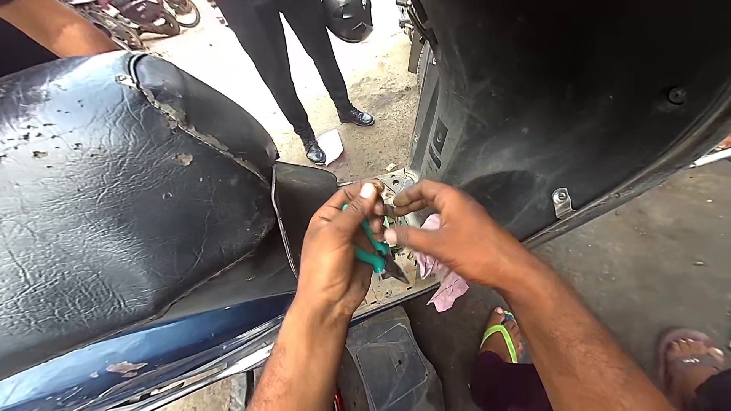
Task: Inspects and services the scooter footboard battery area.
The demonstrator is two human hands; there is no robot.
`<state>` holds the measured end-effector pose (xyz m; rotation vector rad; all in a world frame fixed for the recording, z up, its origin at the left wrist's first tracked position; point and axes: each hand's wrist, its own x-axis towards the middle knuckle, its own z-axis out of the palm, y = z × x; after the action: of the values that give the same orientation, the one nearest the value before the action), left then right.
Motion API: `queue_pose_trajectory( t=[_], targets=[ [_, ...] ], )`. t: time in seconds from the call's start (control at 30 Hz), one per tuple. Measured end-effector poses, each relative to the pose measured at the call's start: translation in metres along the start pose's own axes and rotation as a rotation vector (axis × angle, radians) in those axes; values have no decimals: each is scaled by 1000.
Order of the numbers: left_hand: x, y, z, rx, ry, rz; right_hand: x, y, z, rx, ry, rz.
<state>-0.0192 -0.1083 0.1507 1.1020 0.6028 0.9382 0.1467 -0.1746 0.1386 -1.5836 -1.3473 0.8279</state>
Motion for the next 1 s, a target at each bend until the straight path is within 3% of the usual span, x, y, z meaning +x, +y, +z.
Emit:
queue_pose_trajectory(
  t=[0.17, 0.3, 0.4, 0.5, 0.57, 0.67, 0.77, 0.87, 1.0],
  targets=[
    [21, -3, 2, -219, -161, -60, 5, 1, 7, -189, -111, -11],
    [39, -5, 3, -232, -247, -82, 8, 0, -1, 2, -171, 127],
    [66, -6, -1, -103, -222, 40, 11, -2, -7, 64, -106, 212],
    [104, -25, -30, 207, 6, 222, 12, -2, -11, 93, 40, 299],
    [119, -53, -64, 554, 122, 209, 14, -1, -14, 223, 147, 325],
    [116, -96, -105, 1224, 164, 36, 14, -9, -18, 499, 294, 309],
    [107, -123, -116, 1729, 101, -198, 15, -11, -20, 614, 365, 293],
    [103, -138, -122, 1921, 63, -309, 18, -9, -18, 663, 401, 289],
    [106, -147, -126, 1967, 36, -307, 18, -16, -19, 708, 493, 187]
  ],
)
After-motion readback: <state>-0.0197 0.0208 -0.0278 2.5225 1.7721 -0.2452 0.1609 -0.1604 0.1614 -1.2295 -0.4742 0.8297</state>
